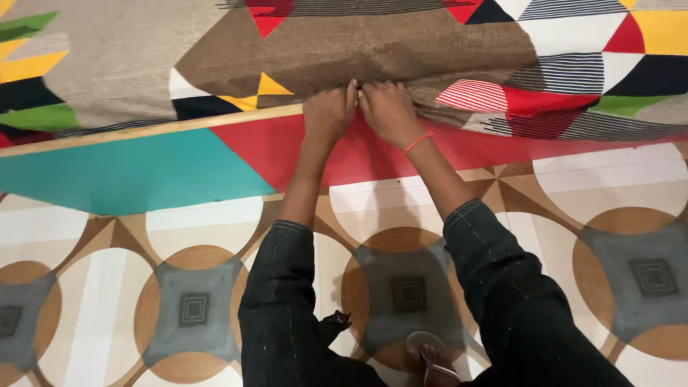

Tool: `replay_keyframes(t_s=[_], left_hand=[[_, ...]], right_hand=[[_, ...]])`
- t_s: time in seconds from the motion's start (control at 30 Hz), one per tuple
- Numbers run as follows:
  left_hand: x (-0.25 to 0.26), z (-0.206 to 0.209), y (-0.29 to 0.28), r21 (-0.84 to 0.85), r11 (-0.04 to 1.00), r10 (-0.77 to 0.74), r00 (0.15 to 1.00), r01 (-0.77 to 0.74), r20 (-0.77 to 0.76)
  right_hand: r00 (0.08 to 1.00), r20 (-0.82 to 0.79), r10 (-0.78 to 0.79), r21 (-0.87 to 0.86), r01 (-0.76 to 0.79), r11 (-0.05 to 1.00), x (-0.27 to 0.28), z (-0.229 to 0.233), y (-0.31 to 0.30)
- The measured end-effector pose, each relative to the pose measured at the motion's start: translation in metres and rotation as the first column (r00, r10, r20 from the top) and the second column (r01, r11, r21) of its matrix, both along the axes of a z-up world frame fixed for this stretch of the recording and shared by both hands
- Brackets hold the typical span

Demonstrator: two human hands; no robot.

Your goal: The person folds a large, colorful patterned cloth on a wooden board. They smooth the fabric and fold the edges over the board's edge, working methodically across the surface.

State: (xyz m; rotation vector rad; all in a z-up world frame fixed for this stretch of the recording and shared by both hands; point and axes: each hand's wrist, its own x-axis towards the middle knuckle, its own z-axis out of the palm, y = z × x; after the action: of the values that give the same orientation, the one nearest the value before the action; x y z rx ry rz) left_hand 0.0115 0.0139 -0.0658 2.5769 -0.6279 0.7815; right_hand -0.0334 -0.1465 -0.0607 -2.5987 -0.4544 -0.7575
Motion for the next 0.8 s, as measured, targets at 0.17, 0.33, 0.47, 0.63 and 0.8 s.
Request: replay_keyframes(t_s=[0.17,0.33,0.47,0.63,0.8], left_hand=[[0.011,-0.006,-0.002,0.052,0.998,0.032,0.995,-0.027,-0.094],[0.013,-0.001,-0.007,0.119,0.993,0.027,0.996,-0.017,-0.082],[0.023,0.0,-0.015,0.231,0.972,-0.012,0.992,0.041,-0.126],[0.01,0.001,-0.014,0.188,0.982,0.029,0.99,-0.002,-0.137],[0.003,0.015,-0.013,-0.056,0.994,-0.096,0.993,0.093,-0.065]], right_hand=[[0.989,-0.011,0.145,0.139,-0.142,0.98,-0.014,0.022,-0.01],[0.984,0.055,0.168,0.26,-0.176,0.949,-0.026,0.051,-0.038],[0.988,-0.019,0.151,0.232,-0.143,0.962,-0.017,0.04,-0.047],[0.994,0.105,0.031,0.047,-0.036,0.998,-0.01,0.005,-0.027],[0.989,0.148,0.014,0.03,-0.019,0.999,-0.013,-0.002,-0.025]])
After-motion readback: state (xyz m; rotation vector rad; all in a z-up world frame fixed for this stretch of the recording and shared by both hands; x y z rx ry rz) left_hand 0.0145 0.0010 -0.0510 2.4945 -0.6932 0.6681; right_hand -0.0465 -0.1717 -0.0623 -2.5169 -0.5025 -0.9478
